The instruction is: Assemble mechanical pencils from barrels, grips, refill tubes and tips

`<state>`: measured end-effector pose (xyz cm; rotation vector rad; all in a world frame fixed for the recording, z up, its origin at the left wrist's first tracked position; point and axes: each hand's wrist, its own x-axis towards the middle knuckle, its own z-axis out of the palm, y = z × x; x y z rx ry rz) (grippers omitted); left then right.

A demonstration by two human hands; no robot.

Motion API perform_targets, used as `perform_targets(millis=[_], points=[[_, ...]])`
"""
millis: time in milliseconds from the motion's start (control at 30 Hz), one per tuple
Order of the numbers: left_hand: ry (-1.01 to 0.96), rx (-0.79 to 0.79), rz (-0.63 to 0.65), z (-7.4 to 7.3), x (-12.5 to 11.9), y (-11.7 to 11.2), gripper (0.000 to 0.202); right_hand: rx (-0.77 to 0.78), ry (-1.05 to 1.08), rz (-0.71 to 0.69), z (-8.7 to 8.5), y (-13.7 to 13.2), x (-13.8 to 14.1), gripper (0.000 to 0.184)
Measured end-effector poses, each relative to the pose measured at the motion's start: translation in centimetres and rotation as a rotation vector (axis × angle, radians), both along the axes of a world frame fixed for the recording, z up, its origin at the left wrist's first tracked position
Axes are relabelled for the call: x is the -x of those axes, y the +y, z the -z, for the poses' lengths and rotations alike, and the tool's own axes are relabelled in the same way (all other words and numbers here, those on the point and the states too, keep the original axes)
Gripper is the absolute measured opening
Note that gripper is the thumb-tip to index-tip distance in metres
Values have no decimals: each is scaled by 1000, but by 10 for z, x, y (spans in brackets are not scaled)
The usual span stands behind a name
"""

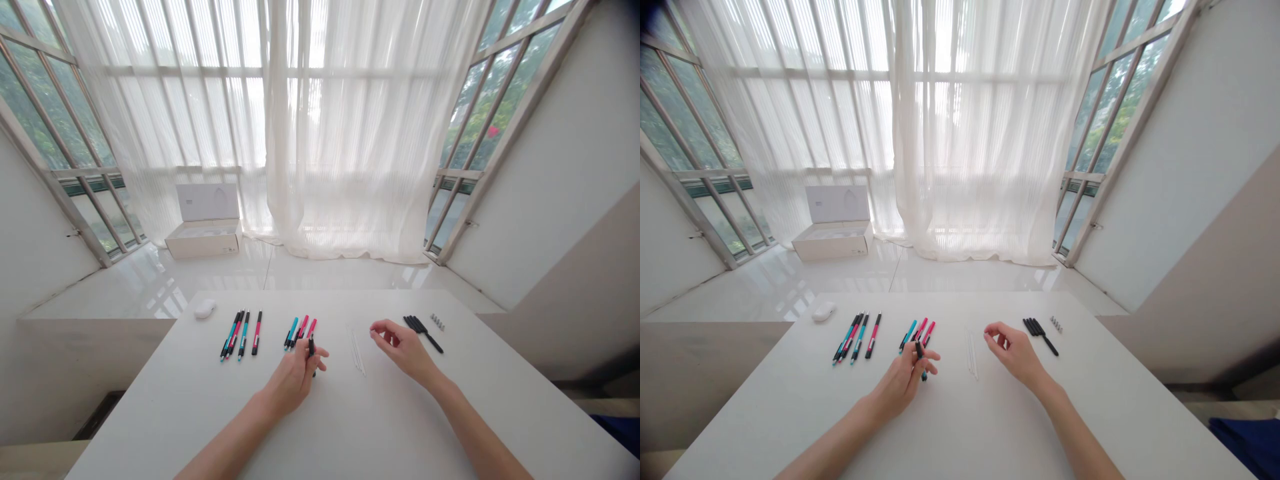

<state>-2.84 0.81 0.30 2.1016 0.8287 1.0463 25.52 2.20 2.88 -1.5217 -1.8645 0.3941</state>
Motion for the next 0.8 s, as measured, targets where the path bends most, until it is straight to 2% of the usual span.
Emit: perform_targets(millis=[167,367,500,667,800], points=[[64,24,57,2,-1,1,11,-4,22,-21,-1,-2,2,28],[47,11,59,2,0,2,13,4,60,-23,-5,-5,5,26],[77,-133,-4,2,1,2,17,55,160,-48,-2,-5,7,26],[326,-420,-131,-1,-2,2,20,174,369,-165,2,-10,22,26],[462,-473,-182,-2,-4,3,22,244,453,-260,1,-17,35,24]])
